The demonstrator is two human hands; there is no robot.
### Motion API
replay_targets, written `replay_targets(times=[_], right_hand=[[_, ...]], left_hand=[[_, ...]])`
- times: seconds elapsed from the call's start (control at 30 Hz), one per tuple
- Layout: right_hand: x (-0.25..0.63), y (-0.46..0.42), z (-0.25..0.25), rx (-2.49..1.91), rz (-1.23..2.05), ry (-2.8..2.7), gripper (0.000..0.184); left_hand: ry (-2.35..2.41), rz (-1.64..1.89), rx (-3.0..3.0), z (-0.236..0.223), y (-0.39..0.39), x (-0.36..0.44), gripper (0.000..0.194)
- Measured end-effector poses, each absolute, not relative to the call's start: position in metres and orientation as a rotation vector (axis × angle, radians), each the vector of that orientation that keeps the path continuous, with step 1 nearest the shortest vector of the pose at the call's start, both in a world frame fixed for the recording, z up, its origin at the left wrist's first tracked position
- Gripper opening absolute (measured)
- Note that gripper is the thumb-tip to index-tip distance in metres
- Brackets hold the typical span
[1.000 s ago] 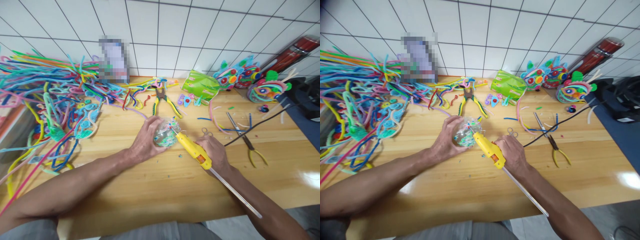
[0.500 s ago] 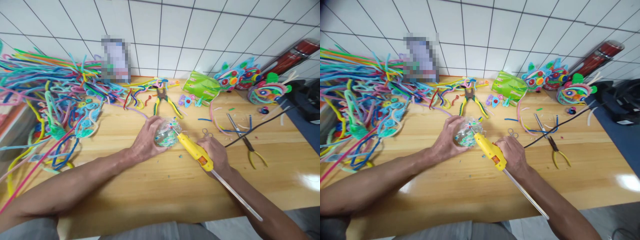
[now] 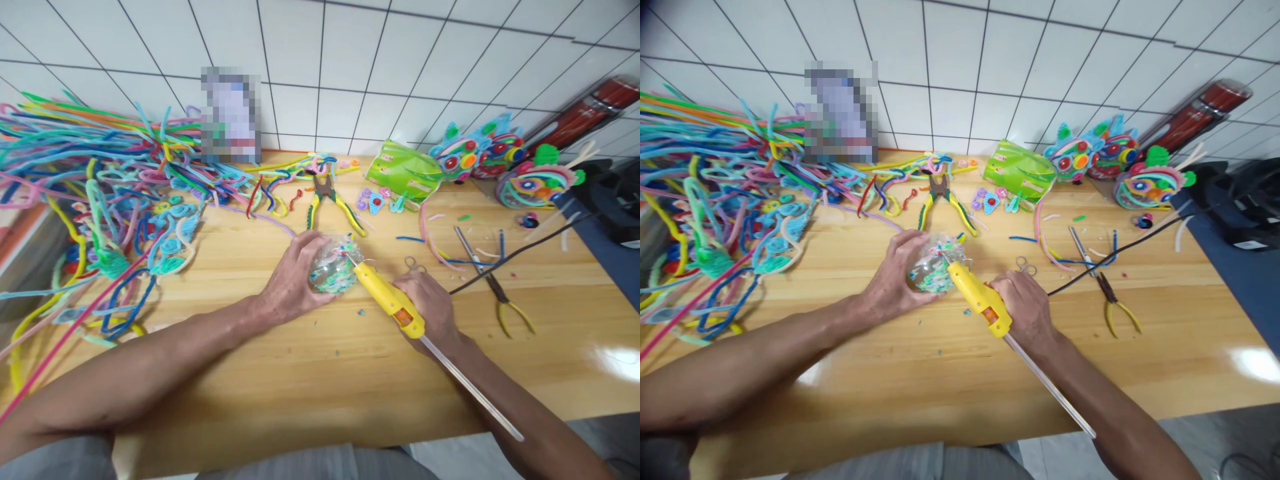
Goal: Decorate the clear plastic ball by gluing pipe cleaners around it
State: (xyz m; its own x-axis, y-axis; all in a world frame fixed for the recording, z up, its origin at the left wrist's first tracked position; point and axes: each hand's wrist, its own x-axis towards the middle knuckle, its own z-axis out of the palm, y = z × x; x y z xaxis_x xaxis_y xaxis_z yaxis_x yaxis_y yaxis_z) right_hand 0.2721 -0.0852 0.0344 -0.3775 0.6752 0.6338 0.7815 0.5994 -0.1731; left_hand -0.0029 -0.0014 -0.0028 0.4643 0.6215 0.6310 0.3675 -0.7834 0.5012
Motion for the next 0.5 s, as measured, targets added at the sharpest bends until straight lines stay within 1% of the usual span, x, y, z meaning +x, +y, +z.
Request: replay_targets(times=[0.07,0.13,0.3,0.5], right_hand=[[0.2744,-0.0845,0.0326,-1.165,-0.209,-2.144,0.008],[0.2757,-0.0847,0.0305,-1.175,-0.215,-2.137,0.007],[0.2730,-0.0871,0.0319,-1.184,-0.199,-2.141,0.017],[0.2731,-0.0863,0.0394,-1.147,-0.225,-2.169,0.011]], left_hand=[[0.849,1.220,2.417,-0.0029,-0.0015,-0.0029,0.104],[0.852,1.216,2.413,-0.0030,-0.0015,-0.0029,0.104],[0.849,1.223,2.423,-0.0027,-0.0012,-0.0029,0.105],[0.857,1.208,2.403,-0.0023,-0.0017,-0.0028,0.106]])
